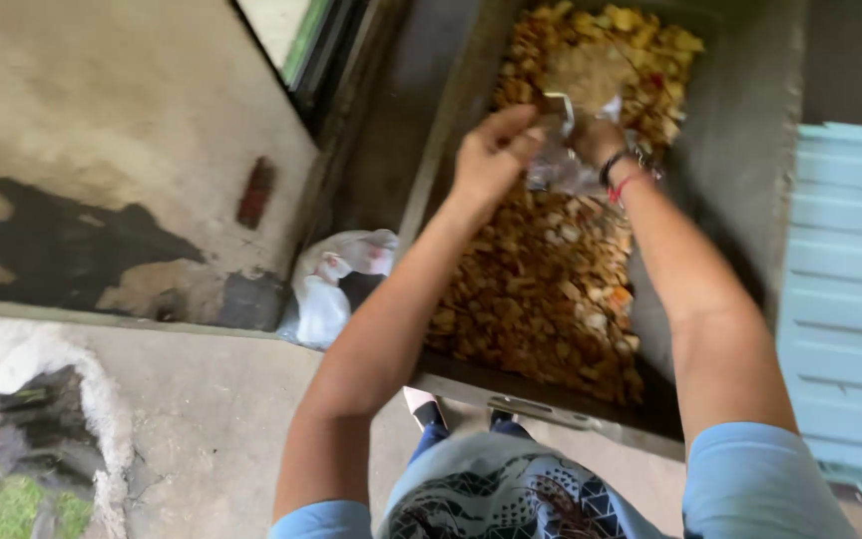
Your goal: The person sets aside a blue plastic lid and begins filling small plastic bags with food pieces from a large bin by hand. They place the filled bags onto the lid and continue scooping more food into additional bags.
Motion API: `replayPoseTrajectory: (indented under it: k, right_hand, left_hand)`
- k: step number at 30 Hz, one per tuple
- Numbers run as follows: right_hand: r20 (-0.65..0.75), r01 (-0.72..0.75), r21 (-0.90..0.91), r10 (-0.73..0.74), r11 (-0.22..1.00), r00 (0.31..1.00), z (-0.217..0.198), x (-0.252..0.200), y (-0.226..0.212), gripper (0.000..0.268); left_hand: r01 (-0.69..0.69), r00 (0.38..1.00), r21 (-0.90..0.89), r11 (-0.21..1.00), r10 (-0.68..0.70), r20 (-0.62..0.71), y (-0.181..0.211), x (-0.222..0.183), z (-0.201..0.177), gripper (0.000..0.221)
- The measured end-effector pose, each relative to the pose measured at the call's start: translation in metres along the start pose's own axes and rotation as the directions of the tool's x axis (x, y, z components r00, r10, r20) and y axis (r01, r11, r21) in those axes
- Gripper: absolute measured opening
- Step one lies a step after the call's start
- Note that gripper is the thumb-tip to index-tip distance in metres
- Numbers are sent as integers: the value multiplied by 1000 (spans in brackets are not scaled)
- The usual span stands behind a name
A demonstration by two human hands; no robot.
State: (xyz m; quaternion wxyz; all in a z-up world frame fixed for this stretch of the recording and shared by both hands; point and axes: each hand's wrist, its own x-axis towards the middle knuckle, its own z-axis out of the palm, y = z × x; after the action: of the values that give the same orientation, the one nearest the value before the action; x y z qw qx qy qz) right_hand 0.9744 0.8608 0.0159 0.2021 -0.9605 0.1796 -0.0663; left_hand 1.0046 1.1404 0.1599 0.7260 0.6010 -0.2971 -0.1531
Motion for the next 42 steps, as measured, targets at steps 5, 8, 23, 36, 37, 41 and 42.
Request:
replayPoseTrajectory:
  k: [5, 8, 23, 36, 37, 41, 42]
  right_hand:
    - [117, -94, 986, -169, 140, 979, -185, -54, -63, 29]
    - [-33, 46, 998, -252, 47, 967, -236, -96, -106, 26]
    - [89, 117, 744, -270, 658, 959, -193, -139, -92, 18]
    - [124, 43, 722, -190, 690, 974, -177, -131, -113, 22]
    - [174, -5, 696, -162, 718, 971, -176, -130, -110, 14]
    - [-41, 216, 640, -248, 737, 968, -179, -131, -101, 17]
    - [-30, 180, 637, -209, 749, 977, -181, -132, -99, 18]
  left_hand:
    - [572, 819, -144, 808, -573, 34, 26, -9, 4, 83]
    - [682, 730, -103, 724, -668, 144, 43, -10, 15, 82]
    - [155, 964, 103, 983, -173, 202, 47, -6, 12, 77]
    - [168, 938, 208, 964, -221, 267, 40, -11, 9, 33]
    - [252, 921, 126, 959, -278, 273, 45, -9, 9, 36]
    - [524, 828, -118, 844, -472, 304, 52, -9, 7, 38]
    - [571, 803, -156, 806, -509, 310, 48, -8, 5, 35]
